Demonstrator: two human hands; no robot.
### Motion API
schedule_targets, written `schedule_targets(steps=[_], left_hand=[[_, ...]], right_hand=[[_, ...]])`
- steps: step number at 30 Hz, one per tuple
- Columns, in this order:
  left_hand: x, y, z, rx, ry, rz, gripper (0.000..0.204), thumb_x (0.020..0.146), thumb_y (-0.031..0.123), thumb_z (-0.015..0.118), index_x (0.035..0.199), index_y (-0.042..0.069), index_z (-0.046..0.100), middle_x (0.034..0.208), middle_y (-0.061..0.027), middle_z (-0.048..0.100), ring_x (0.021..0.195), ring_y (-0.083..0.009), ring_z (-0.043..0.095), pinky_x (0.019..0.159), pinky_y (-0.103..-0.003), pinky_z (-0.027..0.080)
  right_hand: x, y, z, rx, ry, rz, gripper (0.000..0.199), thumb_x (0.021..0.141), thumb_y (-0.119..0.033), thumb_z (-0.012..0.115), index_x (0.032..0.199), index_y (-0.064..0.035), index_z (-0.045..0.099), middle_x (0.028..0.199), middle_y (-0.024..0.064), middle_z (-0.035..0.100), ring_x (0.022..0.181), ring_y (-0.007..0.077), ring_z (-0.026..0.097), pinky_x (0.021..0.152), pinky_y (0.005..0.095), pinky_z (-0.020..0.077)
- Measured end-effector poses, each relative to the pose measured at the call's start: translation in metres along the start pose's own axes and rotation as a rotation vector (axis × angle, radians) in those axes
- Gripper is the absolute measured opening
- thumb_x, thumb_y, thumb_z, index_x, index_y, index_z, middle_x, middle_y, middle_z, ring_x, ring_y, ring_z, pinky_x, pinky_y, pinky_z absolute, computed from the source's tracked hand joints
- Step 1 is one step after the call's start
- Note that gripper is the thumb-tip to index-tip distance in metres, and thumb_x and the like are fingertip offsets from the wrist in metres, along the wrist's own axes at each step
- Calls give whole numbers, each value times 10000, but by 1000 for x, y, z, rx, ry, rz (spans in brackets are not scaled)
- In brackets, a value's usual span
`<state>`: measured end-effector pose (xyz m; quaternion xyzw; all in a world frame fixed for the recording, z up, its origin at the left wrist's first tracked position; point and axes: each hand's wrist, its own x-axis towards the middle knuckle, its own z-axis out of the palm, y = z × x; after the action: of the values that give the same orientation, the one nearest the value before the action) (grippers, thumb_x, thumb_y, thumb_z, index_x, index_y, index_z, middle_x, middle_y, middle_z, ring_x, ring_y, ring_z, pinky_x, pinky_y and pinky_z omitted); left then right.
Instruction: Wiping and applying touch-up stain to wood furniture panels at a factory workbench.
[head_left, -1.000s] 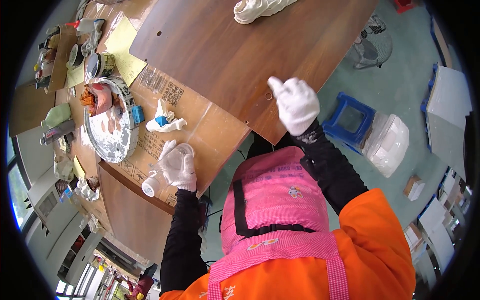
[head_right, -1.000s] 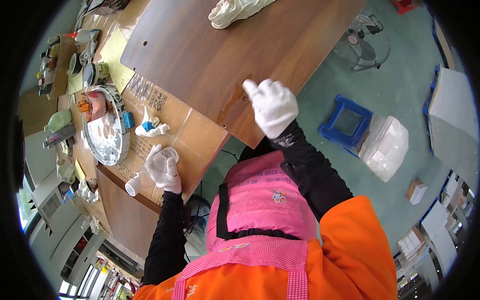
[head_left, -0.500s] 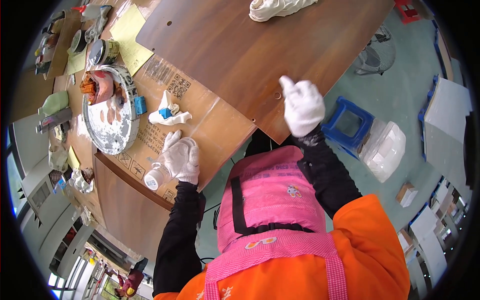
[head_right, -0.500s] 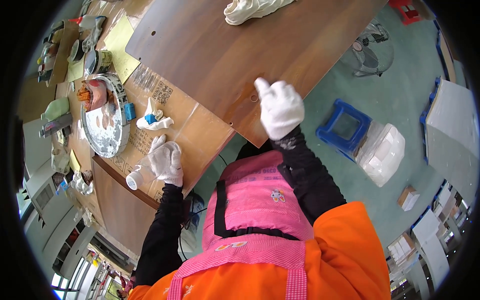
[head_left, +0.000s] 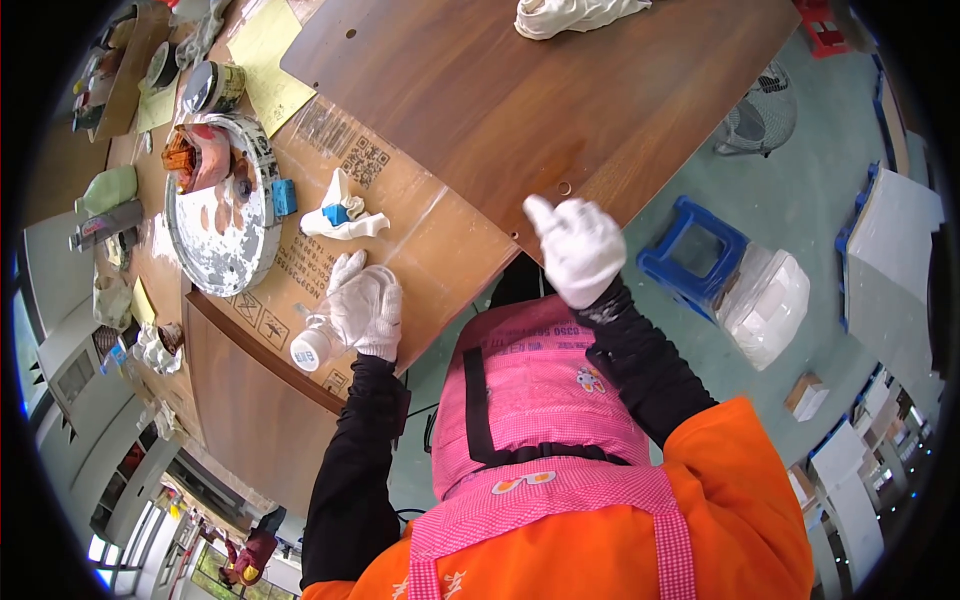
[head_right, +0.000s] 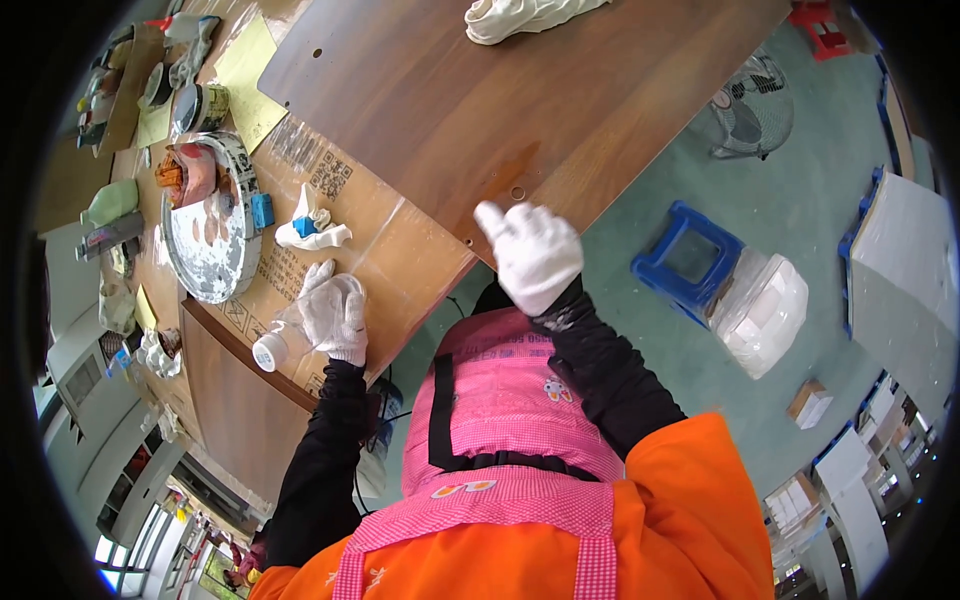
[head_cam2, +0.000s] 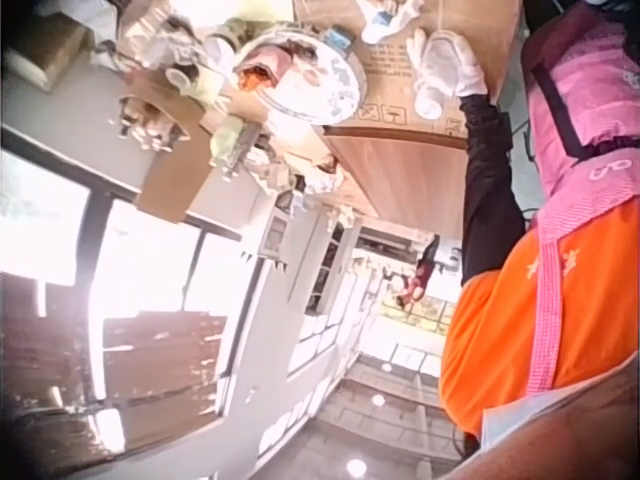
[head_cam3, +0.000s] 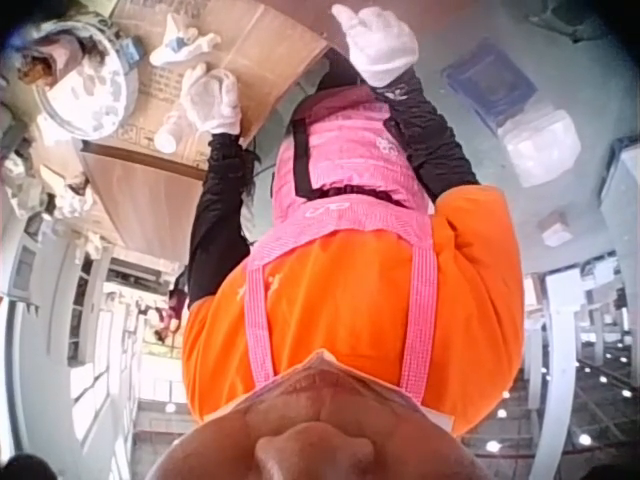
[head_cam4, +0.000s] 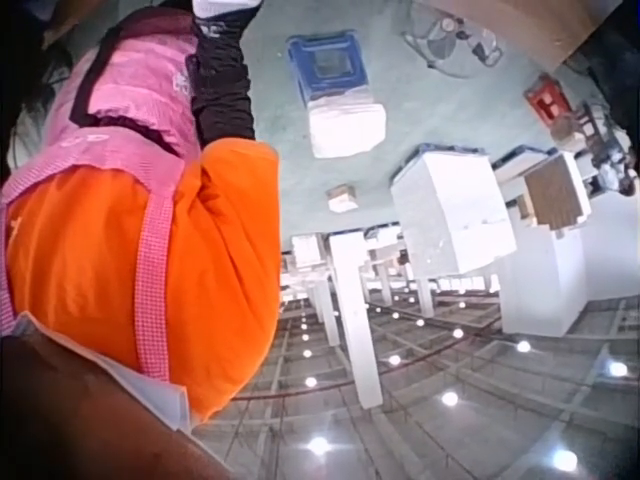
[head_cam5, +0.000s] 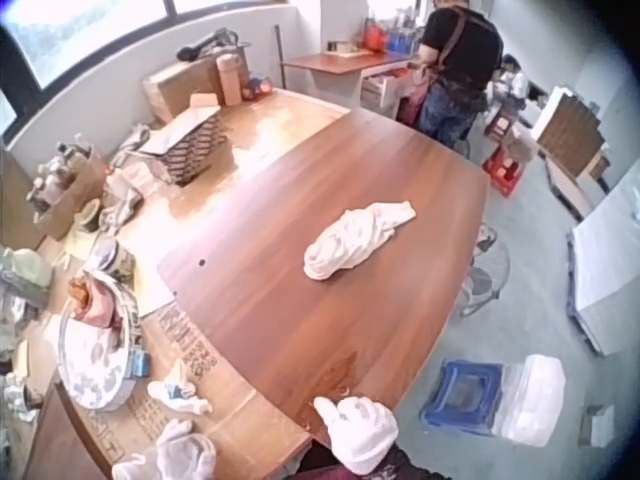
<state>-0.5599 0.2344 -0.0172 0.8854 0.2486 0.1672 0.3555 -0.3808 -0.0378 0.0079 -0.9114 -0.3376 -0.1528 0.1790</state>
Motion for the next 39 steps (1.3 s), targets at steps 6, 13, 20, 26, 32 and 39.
schedule_targets(steps=[6,13,20,26,32,39], left_hand=[[-1,0,0,-4,7,16,693,883,478,737,1342,-6,549,1390,-176,590,1398,-356,470,1205,-496,310],[2,7,7,-164,54,-14,659,879,421,752,1337,-5,545,1387,-177,602,1401,-346,472,1206,-495,312],[1,0,5,-103,46,43,641,886,414,754,1329,0,545,1350,-165,629,1387,-348,490,1209,-497,309],[0,0,4,-45,37,20,677,892,464,750,1338,-3,546,1363,-164,619,1387,-345,488,1206,-497,314],[0,1,3,-10,8,68,691,889,441,754,1365,-10,537,1386,-168,599,1398,-346,474,1207,-493,312],[-3,-2,1,-29,12,4,679,878,405,759,1367,-10,536,1399,-173,589,1405,-352,465,1207,-493,310]], right_hand=[[-4,-4,-7,160,-79,-80,184,853,-175,768,1033,-146,738,758,24,499,646,222,562,560,388,468],[33,52,-1,-28,99,180,158,897,-175,745,1053,-146,746,766,31,521,695,242,578,581,400,474],[9,24,-2,66,-58,-69,200,898,-214,739,1089,-152,744,765,33,524,684,233,576,571,406,462],[16,45,4,68,54,46,199,860,-194,750,1053,-145,751,781,30,526,693,241,578,568,405,468],[30,57,-3,45,135,81,104,842,-102,807,847,-128,706,735,25,553,671,232,587,561,369,467],[11,15,-11,162,-83,-91,64,882,-112,731,854,-153,691,757,32,553,656,243,581,571,406,466]])
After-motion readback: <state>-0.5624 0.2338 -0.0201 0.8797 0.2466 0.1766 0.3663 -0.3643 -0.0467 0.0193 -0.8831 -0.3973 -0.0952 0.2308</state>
